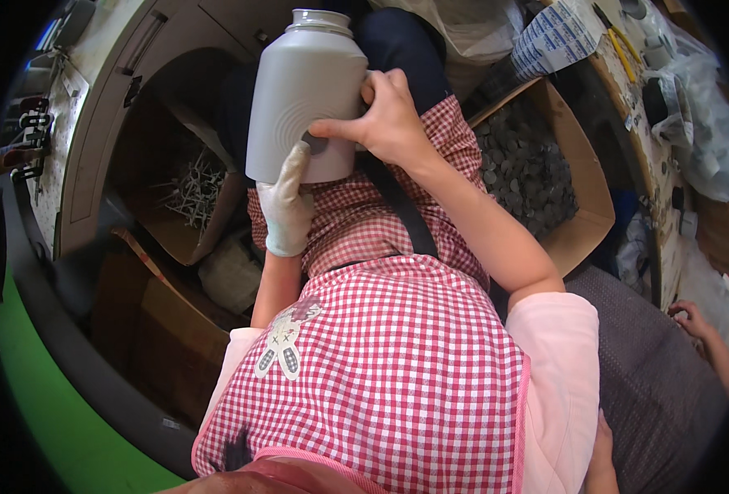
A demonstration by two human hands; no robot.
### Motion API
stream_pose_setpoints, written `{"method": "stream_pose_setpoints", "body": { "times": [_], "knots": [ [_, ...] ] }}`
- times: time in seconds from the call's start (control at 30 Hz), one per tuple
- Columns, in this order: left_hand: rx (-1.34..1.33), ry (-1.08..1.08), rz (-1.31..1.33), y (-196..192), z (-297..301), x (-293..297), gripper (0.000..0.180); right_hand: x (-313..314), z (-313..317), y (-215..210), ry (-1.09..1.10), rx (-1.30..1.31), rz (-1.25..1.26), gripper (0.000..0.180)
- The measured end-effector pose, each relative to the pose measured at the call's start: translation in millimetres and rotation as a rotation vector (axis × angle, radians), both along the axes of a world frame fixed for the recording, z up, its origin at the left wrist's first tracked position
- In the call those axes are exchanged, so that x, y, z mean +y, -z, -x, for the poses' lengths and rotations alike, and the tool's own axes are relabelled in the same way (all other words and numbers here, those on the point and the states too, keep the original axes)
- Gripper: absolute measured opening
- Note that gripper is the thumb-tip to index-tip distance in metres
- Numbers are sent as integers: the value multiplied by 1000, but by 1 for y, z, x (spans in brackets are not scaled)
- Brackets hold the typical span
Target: The person sits on the floor and repeatedly assembles white plastic pitchers. They insert a small circular part into the bottom of each pitcher, then use a yellow-handled tool to scrape the inside rim. The person handles multiple pitchers and tools throughout the clip.
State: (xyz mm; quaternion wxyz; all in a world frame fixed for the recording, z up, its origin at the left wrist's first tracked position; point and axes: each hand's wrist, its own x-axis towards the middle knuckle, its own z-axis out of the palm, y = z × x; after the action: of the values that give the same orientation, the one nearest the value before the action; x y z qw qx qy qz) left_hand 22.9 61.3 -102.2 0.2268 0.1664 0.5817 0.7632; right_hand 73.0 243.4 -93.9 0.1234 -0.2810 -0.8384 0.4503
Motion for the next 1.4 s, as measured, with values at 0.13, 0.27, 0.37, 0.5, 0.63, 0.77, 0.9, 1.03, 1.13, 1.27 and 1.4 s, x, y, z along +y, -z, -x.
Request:
{"method": "stream_pose_setpoints", "body": {
  "times": [0.13, 0.27, 0.37, 0.5, 0.63, 0.77, 0.9, 1.03, 1.13, 1.27, 1.4],
  "knots": [
    [-70, 15, -65, 1, 11, -5, 43, 4, 12, -1, -86, 78, 159, 97],
    [47, 30, 33, 1, 9, -5, 43, 6, 9, -9, -75, 30, 221, 86],
    [-276, 31, -99, 2, 10, -2, 35, 4, 18, -14, -124, 69, -104, 79],
    [-454, 34, -219, 10, 14, 0, 35, 11, 20, -23, -196, 62, -40, 76],
    [-216, 35, -152, 19, 14, -2, 34, 19, 12, -23, -218, 93, 61, 70],
    [-127, -6, -126, 14, 15, 3, 39, 10, 15, -5, -163, 217, -62, 64],
    [-30, -105, -48, -12, 18, 18, 37, 17, 19, -3, -206, 183, -24, 54],
    [-67, -213, 21, -30, 22, 29, 35, 129, 15, -34, -182, 273, -80, 35],
    [-166, -191, -69, -28, 26, 23, 32, 303, 20, -55, 250, 307, -920, 40],
    [-335, -147, -71, -16, 33, -2, 37, 503, 14, -21, 395, -310, -854, 40],
    [637, -35, 280, -18, 34, -24, 44, 539, 27, -18, 263, -427, -798, 40]
  ]
}}
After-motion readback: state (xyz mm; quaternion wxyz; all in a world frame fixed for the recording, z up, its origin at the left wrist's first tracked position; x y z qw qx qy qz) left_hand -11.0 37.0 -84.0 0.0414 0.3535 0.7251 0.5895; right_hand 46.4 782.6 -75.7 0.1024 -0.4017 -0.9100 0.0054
